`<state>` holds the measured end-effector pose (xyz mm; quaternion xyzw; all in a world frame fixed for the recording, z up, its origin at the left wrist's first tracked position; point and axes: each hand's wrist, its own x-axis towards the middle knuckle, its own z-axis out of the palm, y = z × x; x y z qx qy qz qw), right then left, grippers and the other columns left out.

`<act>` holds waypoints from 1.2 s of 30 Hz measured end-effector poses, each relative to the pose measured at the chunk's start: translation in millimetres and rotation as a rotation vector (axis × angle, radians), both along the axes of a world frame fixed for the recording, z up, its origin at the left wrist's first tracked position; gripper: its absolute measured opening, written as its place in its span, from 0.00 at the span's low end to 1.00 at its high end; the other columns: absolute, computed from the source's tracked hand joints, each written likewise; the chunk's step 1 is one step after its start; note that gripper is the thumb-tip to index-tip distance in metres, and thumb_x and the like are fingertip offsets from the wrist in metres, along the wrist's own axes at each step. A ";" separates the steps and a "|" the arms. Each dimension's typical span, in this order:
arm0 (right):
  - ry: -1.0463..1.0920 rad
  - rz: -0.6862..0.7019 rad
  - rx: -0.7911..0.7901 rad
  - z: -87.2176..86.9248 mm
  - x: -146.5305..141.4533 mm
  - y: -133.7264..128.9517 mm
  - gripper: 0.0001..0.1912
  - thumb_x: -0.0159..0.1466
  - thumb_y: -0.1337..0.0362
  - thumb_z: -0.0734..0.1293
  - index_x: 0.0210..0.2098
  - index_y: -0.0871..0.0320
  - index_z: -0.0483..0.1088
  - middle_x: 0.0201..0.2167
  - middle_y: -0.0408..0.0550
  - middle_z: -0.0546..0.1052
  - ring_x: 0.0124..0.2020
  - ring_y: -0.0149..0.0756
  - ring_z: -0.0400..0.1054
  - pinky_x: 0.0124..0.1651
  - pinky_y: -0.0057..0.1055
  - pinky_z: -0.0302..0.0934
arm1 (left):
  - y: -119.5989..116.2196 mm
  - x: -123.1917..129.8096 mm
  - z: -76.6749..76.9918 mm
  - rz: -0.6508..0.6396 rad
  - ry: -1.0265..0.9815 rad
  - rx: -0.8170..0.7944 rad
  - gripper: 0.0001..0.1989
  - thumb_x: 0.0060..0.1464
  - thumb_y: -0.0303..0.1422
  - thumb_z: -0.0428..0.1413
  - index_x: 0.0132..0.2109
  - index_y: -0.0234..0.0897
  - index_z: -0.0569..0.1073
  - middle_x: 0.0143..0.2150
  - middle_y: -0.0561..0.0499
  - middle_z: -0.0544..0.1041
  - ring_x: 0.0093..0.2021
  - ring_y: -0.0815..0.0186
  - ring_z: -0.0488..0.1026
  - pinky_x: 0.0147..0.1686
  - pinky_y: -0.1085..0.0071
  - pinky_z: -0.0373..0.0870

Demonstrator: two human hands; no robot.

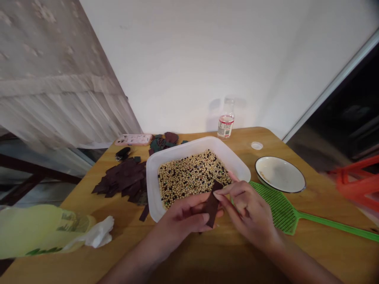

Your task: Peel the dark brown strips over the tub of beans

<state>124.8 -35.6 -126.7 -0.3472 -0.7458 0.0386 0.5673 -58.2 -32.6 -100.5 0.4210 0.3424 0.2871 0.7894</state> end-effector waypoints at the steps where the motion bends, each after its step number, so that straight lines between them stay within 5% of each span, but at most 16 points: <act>1: 0.006 0.000 0.002 0.0 -1.1 -0.7 0.18 0.59 0.78 0.64 0.23 0.54 0.53 0.24 0.37 0.70 0.29 0.29 0.74 0.55 0.46 0.67 | -0.1 0.2 -0.8 0.010 -0.012 -0.013 0.17 0.49 0.34 0.63 0.49 0.45 0.77 0.43 0.49 0.81 0.46 0.62 0.76 0.48 0.65 0.68; 6: -0.041 0.140 -0.054 -2.5 -4.2 -4.6 0.16 0.58 0.80 0.63 0.23 0.55 0.57 0.25 0.35 0.69 0.27 0.24 0.72 0.59 0.43 0.65 | 1.9 0.5 -3.8 0.026 0.029 -0.083 0.15 0.46 0.32 0.64 0.44 0.42 0.80 0.38 0.52 0.80 0.36 0.69 0.75 0.45 0.68 0.69; 14: -0.037 0.171 -0.068 0.7 -0.3 -3.4 0.17 0.57 0.82 0.63 0.23 0.56 0.57 0.25 0.34 0.68 0.26 0.22 0.70 0.60 0.43 0.64 | 4.8 0.1 0.4 -0.021 0.037 -0.091 0.14 0.47 0.30 0.61 0.43 0.40 0.80 0.38 0.50 0.81 0.39 0.66 0.76 0.46 0.67 0.69; 19: -0.022 0.069 -0.006 1.3 -1.8 -4.8 0.18 0.57 0.82 0.64 0.22 0.56 0.56 0.24 0.36 0.67 0.29 0.25 0.72 0.60 0.44 0.64 | 2.8 -0.7 -0.6 -0.044 0.042 -0.069 0.14 0.49 0.30 0.59 0.44 0.43 0.80 0.40 0.50 0.80 0.41 0.66 0.76 0.46 0.68 0.69; 23: -0.052 0.152 -0.090 -1.5 -2.3 -6.1 0.15 0.58 0.81 0.63 0.25 0.56 0.59 0.26 0.35 0.70 0.27 0.23 0.71 0.62 0.43 0.61 | 2.3 0.0 1.4 -0.052 0.063 -0.053 0.14 0.49 0.29 0.59 0.44 0.44 0.80 0.36 0.53 0.80 0.37 0.70 0.75 0.43 0.72 0.69; 27: -0.010 0.054 -0.017 -2.9 -0.4 -5.0 0.18 0.57 0.82 0.63 0.21 0.56 0.54 0.25 0.35 0.66 0.30 0.25 0.73 0.61 0.48 0.61 | 2.9 0.9 5.3 -0.079 0.072 -0.049 0.13 0.50 0.31 0.59 0.45 0.46 0.80 0.40 0.53 0.81 0.44 0.66 0.76 0.46 0.71 0.69; 31: -0.058 0.140 -0.063 -3.5 0.8 -3.7 0.17 0.58 0.81 0.62 0.22 0.56 0.56 0.26 0.35 0.68 0.31 0.25 0.72 0.62 0.47 0.60 | 2.5 0.8 5.7 -0.078 0.092 -0.030 0.14 0.50 0.31 0.60 0.45 0.47 0.80 0.38 0.54 0.81 0.40 0.68 0.77 0.44 0.72 0.70; 36: -0.032 0.031 0.005 0.4 1.8 -1.7 0.18 0.58 0.80 0.64 0.22 0.55 0.53 0.25 0.37 0.68 0.29 0.27 0.73 0.58 0.47 0.64 | -0.3 -0.4 6.3 -0.088 0.096 -0.011 0.12 0.50 0.32 0.59 0.43 0.47 0.80 0.43 0.53 0.81 0.48 0.61 0.76 0.46 0.69 0.71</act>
